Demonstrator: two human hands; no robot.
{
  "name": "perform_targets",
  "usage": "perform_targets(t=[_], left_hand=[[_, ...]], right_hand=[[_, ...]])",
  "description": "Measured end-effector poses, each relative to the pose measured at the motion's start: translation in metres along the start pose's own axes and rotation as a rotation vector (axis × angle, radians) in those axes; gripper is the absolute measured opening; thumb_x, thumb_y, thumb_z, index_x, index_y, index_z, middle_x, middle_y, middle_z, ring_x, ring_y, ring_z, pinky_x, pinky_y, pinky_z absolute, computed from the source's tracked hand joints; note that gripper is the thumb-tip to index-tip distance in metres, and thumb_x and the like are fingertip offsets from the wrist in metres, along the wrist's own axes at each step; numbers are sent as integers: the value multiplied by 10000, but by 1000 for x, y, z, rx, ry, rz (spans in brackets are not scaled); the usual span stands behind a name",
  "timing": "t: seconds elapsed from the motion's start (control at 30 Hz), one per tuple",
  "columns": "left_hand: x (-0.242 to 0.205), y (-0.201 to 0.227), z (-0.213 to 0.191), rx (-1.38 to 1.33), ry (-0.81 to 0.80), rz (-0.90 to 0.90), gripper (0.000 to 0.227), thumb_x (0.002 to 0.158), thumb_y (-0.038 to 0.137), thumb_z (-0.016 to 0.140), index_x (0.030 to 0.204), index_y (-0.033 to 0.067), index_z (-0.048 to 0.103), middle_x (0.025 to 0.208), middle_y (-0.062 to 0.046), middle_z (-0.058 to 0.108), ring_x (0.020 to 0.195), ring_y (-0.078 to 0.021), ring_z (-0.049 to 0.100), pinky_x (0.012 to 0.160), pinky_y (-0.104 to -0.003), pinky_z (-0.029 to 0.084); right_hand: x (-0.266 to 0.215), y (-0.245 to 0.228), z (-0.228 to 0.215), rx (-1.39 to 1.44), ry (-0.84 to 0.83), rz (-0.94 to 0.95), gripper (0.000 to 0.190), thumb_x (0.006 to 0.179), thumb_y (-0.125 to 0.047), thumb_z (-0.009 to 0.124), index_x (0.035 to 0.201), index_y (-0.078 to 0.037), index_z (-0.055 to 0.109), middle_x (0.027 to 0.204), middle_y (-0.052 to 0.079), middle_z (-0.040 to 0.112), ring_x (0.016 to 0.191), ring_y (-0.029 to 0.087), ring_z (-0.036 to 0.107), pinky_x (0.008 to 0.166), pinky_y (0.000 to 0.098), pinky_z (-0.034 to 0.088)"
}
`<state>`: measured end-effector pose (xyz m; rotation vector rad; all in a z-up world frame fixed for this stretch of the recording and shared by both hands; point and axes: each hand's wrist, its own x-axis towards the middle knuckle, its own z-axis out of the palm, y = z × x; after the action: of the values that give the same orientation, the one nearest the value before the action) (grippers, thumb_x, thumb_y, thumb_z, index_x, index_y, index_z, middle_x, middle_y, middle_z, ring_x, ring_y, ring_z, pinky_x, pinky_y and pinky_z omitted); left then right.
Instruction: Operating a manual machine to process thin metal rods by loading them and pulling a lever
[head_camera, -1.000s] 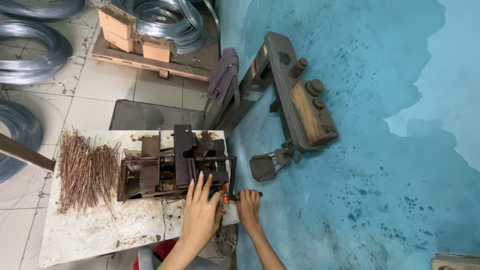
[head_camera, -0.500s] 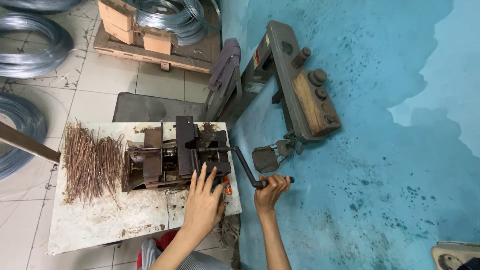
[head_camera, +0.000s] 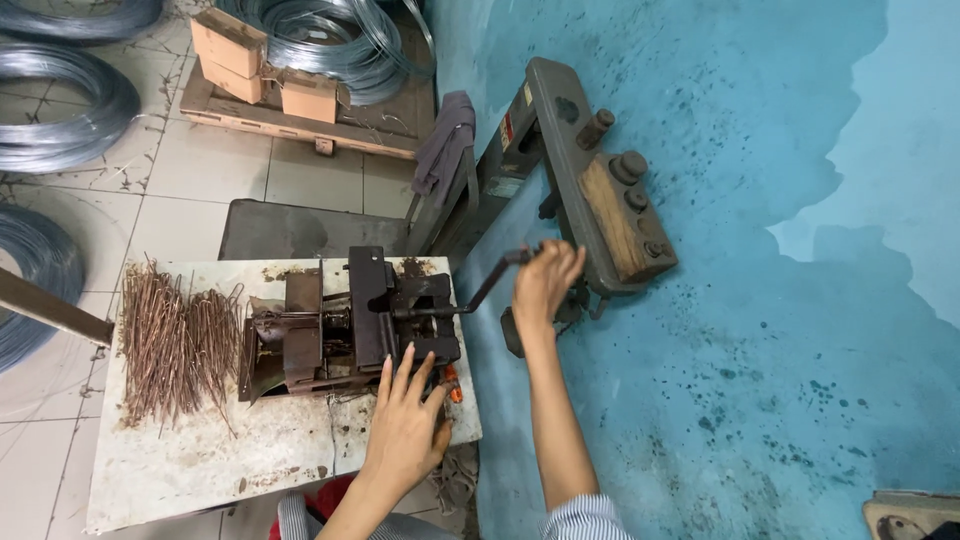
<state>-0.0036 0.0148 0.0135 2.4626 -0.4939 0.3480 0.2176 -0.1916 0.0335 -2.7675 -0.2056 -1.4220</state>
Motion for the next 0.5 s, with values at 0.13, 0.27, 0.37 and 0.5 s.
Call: perform_targets(t=[0.13,0.27,0.37,0.5], left_hand=[[2,3,-5,0,-6,-17,311,852,286,691,1058,54,659,1528,-246,426,1514,-467,212,1228,-658,128],[-1,4,-3,-36,7,-37,319,854,273,676,1080,49,663,1523,-247,435,1520,-448,217,1229,-638,132],[2,5,-4,-49,25,-41,334,882,275,634,1122,45,659,1518,-251,442,1523,-436,222,1232,-621,134],[1,3,-1,-70,35,-52,363,914,282,582,1186,52,655,1521,-241,445,1517,-420,239,1228,-613,141]], right_hand=[[14,-1,54,32,-100,0,468,751,221,524,1185,47,524,1104,223,582,1116,387,547,1235,640,200],[8,-1,108,-59,-224,-10,413,869,-184,745,1195,-58,524,1226,178,543,1269,376,496,1108,829,146],[1,2,144,-72,-452,-29,445,932,-251,682,1279,-55,485,1275,185,517,1280,366,464,1136,803,114],[-27,5,184,0,-641,-74,377,983,-230,589,1294,-79,440,1304,180,484,1298,382,414,1110,820,119]])
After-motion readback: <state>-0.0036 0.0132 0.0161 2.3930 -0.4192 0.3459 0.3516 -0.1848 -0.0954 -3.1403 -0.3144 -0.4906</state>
